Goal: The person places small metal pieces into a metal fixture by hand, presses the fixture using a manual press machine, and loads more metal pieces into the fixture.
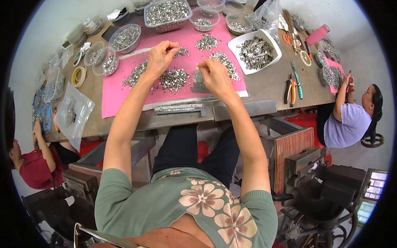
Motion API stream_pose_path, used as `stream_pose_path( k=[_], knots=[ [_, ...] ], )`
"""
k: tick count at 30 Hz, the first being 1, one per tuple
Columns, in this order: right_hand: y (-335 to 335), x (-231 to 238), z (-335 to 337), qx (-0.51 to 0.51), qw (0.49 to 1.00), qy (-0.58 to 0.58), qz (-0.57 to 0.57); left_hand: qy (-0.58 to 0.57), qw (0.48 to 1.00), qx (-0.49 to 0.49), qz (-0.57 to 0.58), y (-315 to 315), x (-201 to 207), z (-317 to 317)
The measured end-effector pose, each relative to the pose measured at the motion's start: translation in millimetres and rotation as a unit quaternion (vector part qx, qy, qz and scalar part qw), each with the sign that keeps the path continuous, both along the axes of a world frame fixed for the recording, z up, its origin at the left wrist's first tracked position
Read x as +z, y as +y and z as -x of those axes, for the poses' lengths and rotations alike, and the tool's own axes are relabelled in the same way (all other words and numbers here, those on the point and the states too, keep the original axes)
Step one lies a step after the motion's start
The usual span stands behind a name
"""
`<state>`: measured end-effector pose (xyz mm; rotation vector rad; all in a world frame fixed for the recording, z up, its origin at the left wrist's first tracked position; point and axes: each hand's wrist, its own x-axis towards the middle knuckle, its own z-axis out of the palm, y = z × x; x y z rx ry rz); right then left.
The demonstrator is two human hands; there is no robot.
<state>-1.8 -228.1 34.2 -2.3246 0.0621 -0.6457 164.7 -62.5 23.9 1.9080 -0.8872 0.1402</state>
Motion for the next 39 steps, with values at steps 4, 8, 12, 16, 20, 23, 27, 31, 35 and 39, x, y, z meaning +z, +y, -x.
stream_pose_path(
  k=[4, 8, 12, 16, 20, 23, 27, 31, 35, 39],
  knots=[
    [28.1, -1.9, 60.9, 0.074, 0.993, 0.021, -0.089, 0.043, 0.99, -0.129, -0.034, 27.0, -2.6, 65.9],
    [43.3, -11.3, 78.6, 0.085, 0.996, 0.002, -0.033, 0.046, 0.98, -0.182, -0.065, 41.3, -20.1, 95.8],
    [48.7, -14.5, 80.1, 0.083, 0.996, -0.028, 0.014, -0.108, 0.978, -0.149, -0.099, 45.4, -30.7, 98.0],
    [50.6, -12.3, 79.8, 0.098, 0.994, -0.03, 0.041, -0.111, 0.98, -0.12, -0.111, 46.6, -34.9, 101.8],
    [51.2, -10.2, 81.2, 0.109, 0.992, -0.029, 0.054, -0.126, 0.98, -0.084, -0.132, 46.3, -29.0, 107.5],
    [53.1, -6.3, 80.2, 0.116, 0.991, -0.026, 0.063, -0.145, 0.976, -0.076, -0.143, 46.5, -29.0, 109.3],
    [53.6, -8.1, 77.4, 0.126, 0.986, -0.046, 0.104, -0.169, 0.972, -0.072, -0.147, 46.9, -29.8, 109.7],
    [54.9, -8.6, 80.4, 0.128, 0.979, -0.049, 0.149, -0.106, 0.985, -0.092, -0.101, 50.2, -23.1, 114.2],
    [58.8, -16.9, 93.9, 0.102, 0.971, -0.087, 0.199, 0.051, 0.989, -0.13, -0.057, 61.1, -14.9, 130.3],
    [51.1, -38.3, 103.8, 0.042, 0.998, -0.033, -0.042, -0.014, 0.992, -0.123, -0.03, 60.7, -15.3, 149.3]
  ],
)
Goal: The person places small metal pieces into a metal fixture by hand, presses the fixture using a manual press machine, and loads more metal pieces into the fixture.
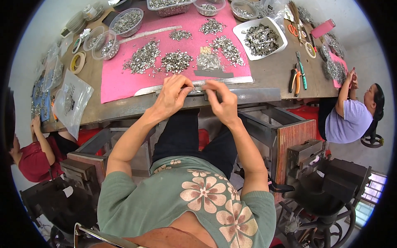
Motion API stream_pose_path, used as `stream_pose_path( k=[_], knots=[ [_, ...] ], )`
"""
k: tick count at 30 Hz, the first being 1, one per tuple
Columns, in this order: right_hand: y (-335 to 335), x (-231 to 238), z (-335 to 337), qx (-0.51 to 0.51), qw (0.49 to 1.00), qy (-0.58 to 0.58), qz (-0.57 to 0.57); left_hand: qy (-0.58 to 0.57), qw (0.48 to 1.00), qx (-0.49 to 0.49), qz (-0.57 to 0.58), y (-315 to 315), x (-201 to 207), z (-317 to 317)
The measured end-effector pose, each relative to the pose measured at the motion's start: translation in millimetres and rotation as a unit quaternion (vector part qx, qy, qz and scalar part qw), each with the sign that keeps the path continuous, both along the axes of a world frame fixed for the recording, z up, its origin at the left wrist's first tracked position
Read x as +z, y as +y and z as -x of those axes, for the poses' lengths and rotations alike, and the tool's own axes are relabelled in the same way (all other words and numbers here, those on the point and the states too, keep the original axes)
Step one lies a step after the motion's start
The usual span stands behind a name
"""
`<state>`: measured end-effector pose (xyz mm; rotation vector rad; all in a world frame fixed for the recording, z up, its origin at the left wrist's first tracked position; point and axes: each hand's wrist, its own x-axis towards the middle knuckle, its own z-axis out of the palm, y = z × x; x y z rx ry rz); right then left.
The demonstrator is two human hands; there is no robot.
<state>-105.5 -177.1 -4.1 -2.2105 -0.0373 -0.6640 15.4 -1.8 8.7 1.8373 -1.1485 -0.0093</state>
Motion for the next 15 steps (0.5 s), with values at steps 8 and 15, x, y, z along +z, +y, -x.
stream_pose_path(
  k=[8, 15],
  knots=[
    [-10.2, -26.9, -4.3, -0.036, 0.955, 0.007, -0.295, -0.062, 0.998, 0.007, 0.005, -5.4, -8.9, 4.5],
    [-10.2, -25.8, -5.7, -0.048, 0.958, 0.014, -0.283, -0.113, 0.993, 0.017, 0.023, -6.3, -10.5, 5.4]
  ],
)
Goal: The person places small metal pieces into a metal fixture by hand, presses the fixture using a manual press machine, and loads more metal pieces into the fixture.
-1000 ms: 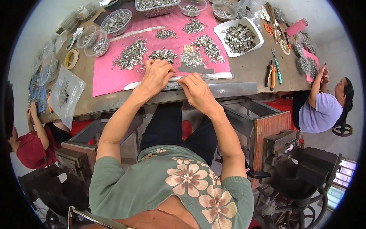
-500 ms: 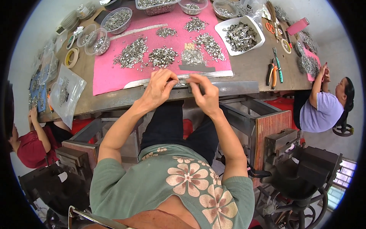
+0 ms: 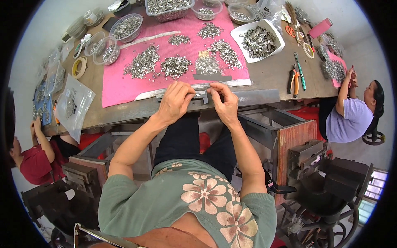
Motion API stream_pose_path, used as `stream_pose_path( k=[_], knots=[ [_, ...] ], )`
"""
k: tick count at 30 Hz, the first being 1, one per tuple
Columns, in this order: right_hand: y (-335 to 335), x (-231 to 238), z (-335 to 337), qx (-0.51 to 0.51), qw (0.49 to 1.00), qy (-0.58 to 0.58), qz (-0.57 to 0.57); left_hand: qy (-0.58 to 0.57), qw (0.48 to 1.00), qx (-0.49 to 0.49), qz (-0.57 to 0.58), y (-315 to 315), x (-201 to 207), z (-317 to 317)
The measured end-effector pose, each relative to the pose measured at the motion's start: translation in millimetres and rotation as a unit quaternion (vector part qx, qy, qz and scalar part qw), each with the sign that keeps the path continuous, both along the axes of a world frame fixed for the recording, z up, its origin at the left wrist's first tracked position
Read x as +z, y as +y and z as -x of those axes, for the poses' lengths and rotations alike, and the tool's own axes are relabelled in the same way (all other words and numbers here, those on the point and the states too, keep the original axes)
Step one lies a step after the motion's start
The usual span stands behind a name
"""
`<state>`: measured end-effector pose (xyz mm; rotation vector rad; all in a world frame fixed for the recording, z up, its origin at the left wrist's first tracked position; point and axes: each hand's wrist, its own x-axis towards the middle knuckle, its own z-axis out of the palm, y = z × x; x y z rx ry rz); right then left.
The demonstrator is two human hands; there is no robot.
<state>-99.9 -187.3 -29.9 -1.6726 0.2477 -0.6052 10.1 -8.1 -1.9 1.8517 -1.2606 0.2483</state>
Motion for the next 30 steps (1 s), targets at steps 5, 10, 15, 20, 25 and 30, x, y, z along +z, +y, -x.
stream_pose_path(
  k=[5, 10, 15, 20, 25, 30],
  knots=[
    [-5.2, 3.7, -3.5, -0.006, 1.0, 0.006, 0.021, -0.022, 1.0, -0.003, -0.004, 6.4, 0.8, 2.3],
    [-16.6, 39.9, -56.0, -0.029, 0.968, -0.021, 0.248, -0.081, 0.995, 0.05, -0.015, 3.1, -0.7, 10.7],
    [-41.9, 38.0, -145.0, -0.006, 0.939, 0.002, 0.344, -0.038, 0.998, 0.059, -0.002, 0.8, 8.9, -6.5],
    [-42.9, 25.3, -193.7, -0.009, 0.907, 0.084, 0.413, -0.043, 0.987, 0.151, -0.032, -7.9, 8.9, -89.4],
    [-42.8, 13.0, -202.7, -0.047, 0.877, 0.075, 0.472, -0.033, 0.966, 0.23, -0.112, -40.6, -2.3, -140.4],
    [-29.3, 37.2, -154.1, 0.02, 0.924, 0.007, 0.383, -0.084, 0.949, 0.278, -0.124, -50.7, -16.0, -151.1]
  ],
)
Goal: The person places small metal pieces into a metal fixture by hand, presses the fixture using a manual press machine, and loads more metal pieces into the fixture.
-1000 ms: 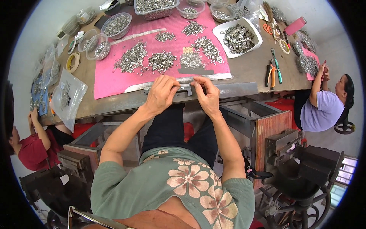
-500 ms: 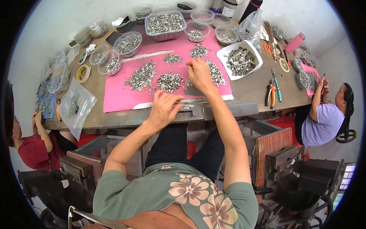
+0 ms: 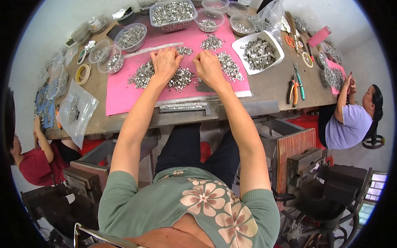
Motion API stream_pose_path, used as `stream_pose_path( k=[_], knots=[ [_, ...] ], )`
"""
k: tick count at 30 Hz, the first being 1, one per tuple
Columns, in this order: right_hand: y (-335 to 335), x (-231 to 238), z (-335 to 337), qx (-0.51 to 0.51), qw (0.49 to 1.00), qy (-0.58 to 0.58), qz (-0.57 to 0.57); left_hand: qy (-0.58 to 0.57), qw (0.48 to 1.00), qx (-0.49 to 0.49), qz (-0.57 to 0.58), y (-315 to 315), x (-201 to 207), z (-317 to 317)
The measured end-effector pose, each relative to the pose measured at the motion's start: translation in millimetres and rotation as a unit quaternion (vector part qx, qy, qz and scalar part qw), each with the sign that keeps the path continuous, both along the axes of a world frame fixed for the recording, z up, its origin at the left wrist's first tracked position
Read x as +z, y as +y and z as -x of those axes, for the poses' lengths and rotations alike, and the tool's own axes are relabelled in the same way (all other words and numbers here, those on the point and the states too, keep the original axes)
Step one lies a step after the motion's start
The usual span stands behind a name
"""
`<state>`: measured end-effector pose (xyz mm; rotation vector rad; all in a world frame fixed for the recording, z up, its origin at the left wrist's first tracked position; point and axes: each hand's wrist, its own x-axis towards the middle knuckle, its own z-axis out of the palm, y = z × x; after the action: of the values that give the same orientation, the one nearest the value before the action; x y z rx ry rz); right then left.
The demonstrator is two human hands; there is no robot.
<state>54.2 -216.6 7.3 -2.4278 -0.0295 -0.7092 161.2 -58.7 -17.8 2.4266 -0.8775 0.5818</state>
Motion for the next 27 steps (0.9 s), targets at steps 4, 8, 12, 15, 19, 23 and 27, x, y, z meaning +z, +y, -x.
stream_pose_path(
  k=[4, 8, 12, 15, 19, 23, 27],
  knots=[
    [18.5, 17.4, 80.2, 0.022, 0.989, 0.085, -0.115, 0.012, 1.0, -0.014, -0.004, -6.4, 0.7, -1.8],
    [37.9, 7.1, 123.6, 0.08, 0.981, 0.065, -0.164, 0.011, 0.998, -0.049, 0.033, -6.9, -1.5, -2.7],
    [46.7, -3.0, 130.6, 0.078, 0.985, 0.032, -0.148, 0.016, 0.992, -0.108, 0.056, -3.5, 12.9, 13.5],
    [48.9, -7.5, 132.0, 0.066, 0.99, 0.013, -0.127, 0.025, 0.987, -0.154, 0.041, 5.1, 28.5, 47.0],
    [52.5, -4.3, 131.1, 0.062, 0.994, -0.008, -0.087, 0.002, 0.972, -0.236, 0.006, 25.3, 29.3, 81.2],
    [53.6, -6.4, 130.4, 0.057, 0.996, -0.027, -0.056, 0.008, 0.966, -0.257, -0.038, 37.0, 23.6, 95.2],
    [58.1, -1.0, 133.1, 0.047, 0.997, -0.049, 0.032, 0.03, 0.962, -0.268, -0.04, 37.4, 18.3, 95.7]
  ],
)
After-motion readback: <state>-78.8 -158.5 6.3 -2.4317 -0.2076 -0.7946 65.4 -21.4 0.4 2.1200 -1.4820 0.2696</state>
